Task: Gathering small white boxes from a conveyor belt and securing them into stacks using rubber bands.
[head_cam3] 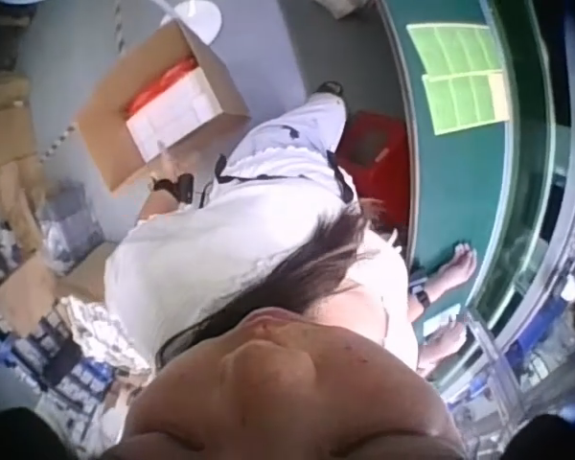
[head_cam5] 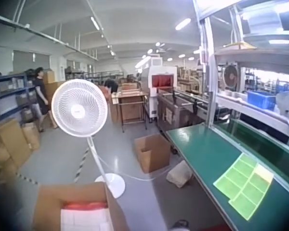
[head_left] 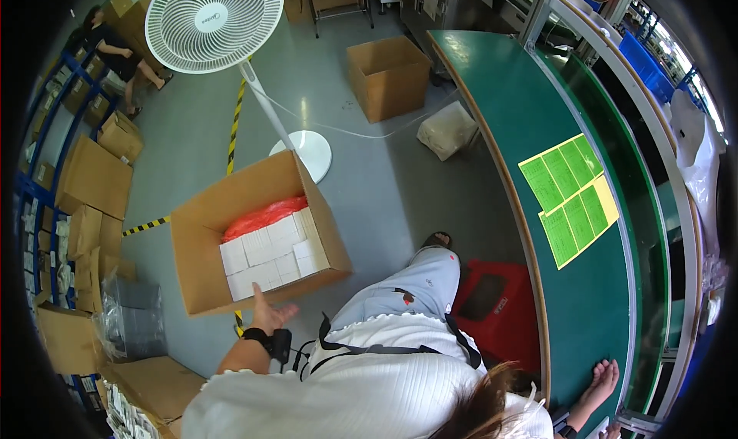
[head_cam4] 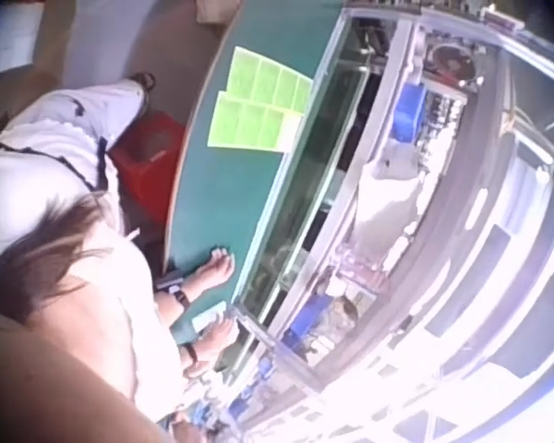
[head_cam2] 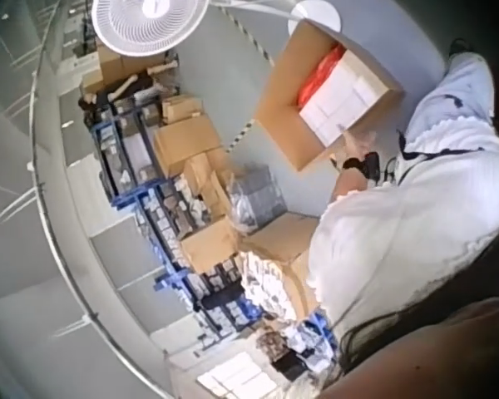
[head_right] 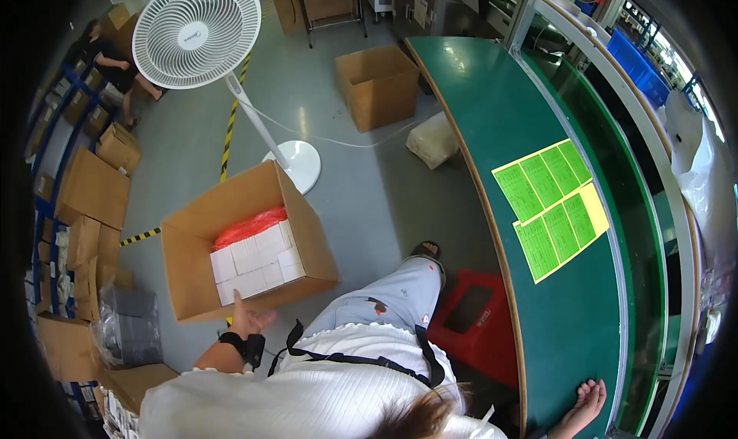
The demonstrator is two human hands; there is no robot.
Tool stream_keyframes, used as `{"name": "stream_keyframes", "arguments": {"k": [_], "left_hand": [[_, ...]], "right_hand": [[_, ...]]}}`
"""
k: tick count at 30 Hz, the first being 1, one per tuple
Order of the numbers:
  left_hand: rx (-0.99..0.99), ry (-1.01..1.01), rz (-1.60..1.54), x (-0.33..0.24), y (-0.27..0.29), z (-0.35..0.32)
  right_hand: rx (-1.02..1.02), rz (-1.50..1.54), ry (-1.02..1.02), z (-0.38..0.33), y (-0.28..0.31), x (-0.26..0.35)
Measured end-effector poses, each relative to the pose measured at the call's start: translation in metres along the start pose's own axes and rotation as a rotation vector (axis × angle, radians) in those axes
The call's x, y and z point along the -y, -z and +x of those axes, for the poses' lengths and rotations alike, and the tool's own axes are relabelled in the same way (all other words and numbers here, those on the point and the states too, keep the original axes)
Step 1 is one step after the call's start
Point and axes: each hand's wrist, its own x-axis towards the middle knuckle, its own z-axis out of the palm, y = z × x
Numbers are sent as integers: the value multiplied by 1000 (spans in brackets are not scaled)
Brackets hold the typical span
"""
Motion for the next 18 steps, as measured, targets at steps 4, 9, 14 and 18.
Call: {"name": "stream_keyframes", "arguments": {"k": [4,9,14,18], "left_hand": [[91,-333,-337,1,-15,31],[437,149,803,19,-57,-44],[318,52,1559,57,-101,-165],[292,31,1675,75,-103,-165]], "right_hand": [[23,63,-14,-2,-2,2],[-14,98,-38,-6,-6,5],[63,114,51,-11,-13,6],[59,108,71,-14,-17,8]]}}
